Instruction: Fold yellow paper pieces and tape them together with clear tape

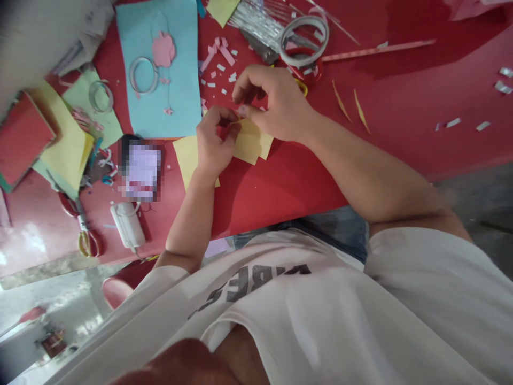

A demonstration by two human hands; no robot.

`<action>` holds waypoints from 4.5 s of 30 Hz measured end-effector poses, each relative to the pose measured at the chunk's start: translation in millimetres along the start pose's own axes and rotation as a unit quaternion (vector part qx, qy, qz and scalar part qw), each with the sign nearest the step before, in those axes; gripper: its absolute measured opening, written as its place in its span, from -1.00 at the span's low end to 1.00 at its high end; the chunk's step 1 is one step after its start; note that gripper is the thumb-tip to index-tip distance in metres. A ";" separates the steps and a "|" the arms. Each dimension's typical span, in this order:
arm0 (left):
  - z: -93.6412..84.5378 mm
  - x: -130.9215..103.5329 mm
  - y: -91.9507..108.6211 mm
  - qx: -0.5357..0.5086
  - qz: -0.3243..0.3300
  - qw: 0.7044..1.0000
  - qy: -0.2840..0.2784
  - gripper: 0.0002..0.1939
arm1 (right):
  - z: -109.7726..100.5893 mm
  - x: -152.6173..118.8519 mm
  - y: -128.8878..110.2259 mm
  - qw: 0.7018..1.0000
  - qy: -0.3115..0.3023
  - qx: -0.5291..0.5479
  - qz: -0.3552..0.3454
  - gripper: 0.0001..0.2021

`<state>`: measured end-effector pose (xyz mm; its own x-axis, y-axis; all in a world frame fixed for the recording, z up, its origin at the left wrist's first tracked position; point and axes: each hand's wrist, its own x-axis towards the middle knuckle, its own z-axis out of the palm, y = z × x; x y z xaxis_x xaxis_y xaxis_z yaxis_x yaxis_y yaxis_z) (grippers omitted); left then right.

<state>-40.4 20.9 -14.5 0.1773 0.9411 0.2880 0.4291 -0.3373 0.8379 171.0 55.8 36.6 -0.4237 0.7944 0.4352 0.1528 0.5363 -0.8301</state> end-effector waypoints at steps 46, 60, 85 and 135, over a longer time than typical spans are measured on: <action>-4.1 -9.1 31.0 0.017 0.052 0.998 0.015 -0.73 | 6.0 1.6 22.4 0.966 -0.080 0.187 0.159 -0.59; -0.3 -2.4 29.3 -0.017 0.137 0.990 0.038 -0.80 | -0.9 2.3 17.2 0.953 -0.078 0.234 0.176 -0.62; 3.3 -8.0 27.4 -0.006 0.022 0.997 0.075 -0.56 | -0.7 -5.1 -6.2 0.993 -0.021 -0.117 -0.020 -0.86; 10.4 -9.7 17.0 0.043 0.076 0.989 0.118 -0.56 | -5.6 -4.5 -9.9 0.999 -0.032 -0.042 0.002 -0.87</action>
<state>-25.6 5.7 -7.9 0.0378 0.8555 0.5164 0.4886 -0.4666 0.7373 176.4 48.5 44.8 -0.4786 0.7784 0.4062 0.2274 0.5567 -0.7989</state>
